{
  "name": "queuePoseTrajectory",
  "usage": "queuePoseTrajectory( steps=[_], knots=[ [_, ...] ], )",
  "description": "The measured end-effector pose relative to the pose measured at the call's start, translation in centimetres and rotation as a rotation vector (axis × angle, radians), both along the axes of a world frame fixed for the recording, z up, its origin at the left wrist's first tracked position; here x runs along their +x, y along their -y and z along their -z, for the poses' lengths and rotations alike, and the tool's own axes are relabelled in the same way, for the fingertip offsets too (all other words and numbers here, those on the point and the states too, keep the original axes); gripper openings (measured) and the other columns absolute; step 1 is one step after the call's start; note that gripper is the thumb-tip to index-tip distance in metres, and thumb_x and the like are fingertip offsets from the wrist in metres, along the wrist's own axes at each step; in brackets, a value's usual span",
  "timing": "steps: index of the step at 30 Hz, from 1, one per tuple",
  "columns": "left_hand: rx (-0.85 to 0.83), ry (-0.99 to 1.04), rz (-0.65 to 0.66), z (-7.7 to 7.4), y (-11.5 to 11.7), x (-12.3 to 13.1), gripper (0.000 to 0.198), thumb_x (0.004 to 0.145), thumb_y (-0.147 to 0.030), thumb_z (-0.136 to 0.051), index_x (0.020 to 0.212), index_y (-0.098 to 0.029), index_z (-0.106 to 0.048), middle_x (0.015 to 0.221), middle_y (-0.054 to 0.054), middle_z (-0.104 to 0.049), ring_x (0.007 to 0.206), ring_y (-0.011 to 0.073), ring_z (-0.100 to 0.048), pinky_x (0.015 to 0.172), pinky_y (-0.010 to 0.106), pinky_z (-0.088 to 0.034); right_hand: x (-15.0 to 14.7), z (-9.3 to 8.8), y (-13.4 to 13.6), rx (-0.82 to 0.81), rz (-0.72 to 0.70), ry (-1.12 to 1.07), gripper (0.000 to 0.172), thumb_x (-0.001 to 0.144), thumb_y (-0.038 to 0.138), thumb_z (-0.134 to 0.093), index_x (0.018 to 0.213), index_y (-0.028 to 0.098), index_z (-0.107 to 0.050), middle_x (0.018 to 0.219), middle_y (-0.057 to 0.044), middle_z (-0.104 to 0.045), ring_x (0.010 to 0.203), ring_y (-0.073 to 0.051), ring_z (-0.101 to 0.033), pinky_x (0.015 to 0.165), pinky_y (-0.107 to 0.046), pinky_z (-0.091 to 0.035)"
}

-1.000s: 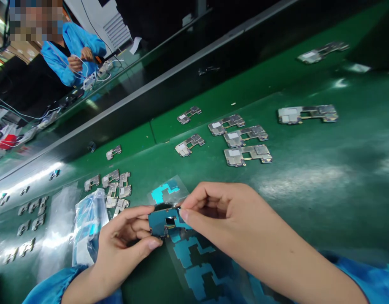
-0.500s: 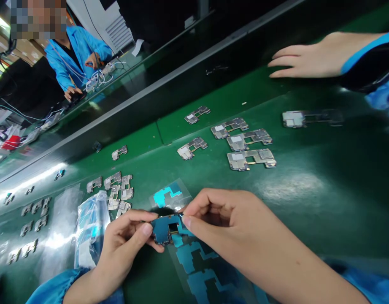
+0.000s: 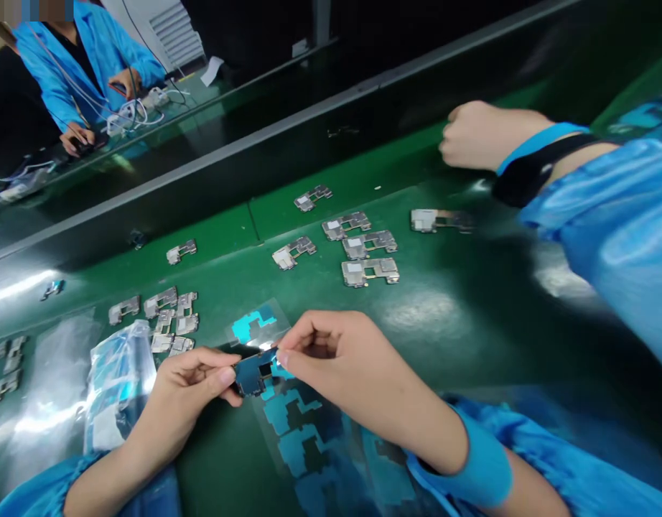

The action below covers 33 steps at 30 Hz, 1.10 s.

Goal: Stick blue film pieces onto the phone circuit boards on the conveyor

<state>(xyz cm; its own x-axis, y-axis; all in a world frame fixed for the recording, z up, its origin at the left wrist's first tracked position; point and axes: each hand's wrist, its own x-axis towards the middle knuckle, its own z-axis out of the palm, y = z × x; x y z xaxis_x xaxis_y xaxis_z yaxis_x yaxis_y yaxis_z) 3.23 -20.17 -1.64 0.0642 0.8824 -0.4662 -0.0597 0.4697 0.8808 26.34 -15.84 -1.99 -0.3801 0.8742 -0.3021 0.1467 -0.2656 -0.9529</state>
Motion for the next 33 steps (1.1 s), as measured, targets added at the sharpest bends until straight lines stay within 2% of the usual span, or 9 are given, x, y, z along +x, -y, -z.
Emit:
queuePoseTrajectory(
  steps=[7,17,28,33],
  knots=[
    [-0.037,0.028,-0.012,-0.11,-0.09,0.06,0.011,0.074,-0.026,-0.089,0.084,-0.023,-0.084,0.072,0.0,-0.081,0.059,0.0098,-0.076,0.059,0.01,-0.058,-0.15,-0.01,0.02,-0.073,0.016,0.003,0.014,0.077,0.035,-0.077,0.073,0.022,-0.074,0.087,-0.005,-0.081,0.071,-0.016,-0.071,0.064,-0.027,-0.056],
    [-0.035,0.064,-0.011,-0.24,-0.12,0.3,0.009,0.072,-0.024,-0.085,0.08,-0.023,-0.083,0.075,0.001,-0.082,0.059,0.0108,-0.075,0.06,0.015,-0.061,-0.09,0.13,-0.14,-0.063,0.003,0.044,0.015,0.077,0.035,-0.079,0.072,0.022,-0.074,0.085,-0.004,-0.081,0.071,-0.015,-0.072,0.065,-0.024,-0.057],
    [-0.029,0.041,0.019,-0.31,-0.18,0.29,0.008,0.075,-0.024,-0.082,0.083,-0.022,-0.082,0.066,-0.001,-0.079,0.057,0.0111,-0.075,0.061,0.016,-0.061,-0.35,0.22,-0.13,-0.057,0.012,0.097,0.015,0.076,0.037,-0.079,0.072,0.023,-0.075,0.087,-0.004,-0.082,0.072,-0.016,-0.073,0.065,-0.025,-0.057],
    [-0.036,0.006,0.029,-0.1,-0.11,0.22,0.011,0.076,-0.028,-0.082,0.084,-0.02,-0.081,0.065,0.0,-0.078,0.056,0.0113,-0.074,0.06,0.017,-0.06,-0.46,0.21,-0.03,-0.045,0.009,0.113,0.016,0.077,0.037,-0.077,0.071,0.023,-0.074,0.08,-0.003,-0.079,0.07,-0.015,-0.071,0.064,-0.025,-0.056]
  ],
)
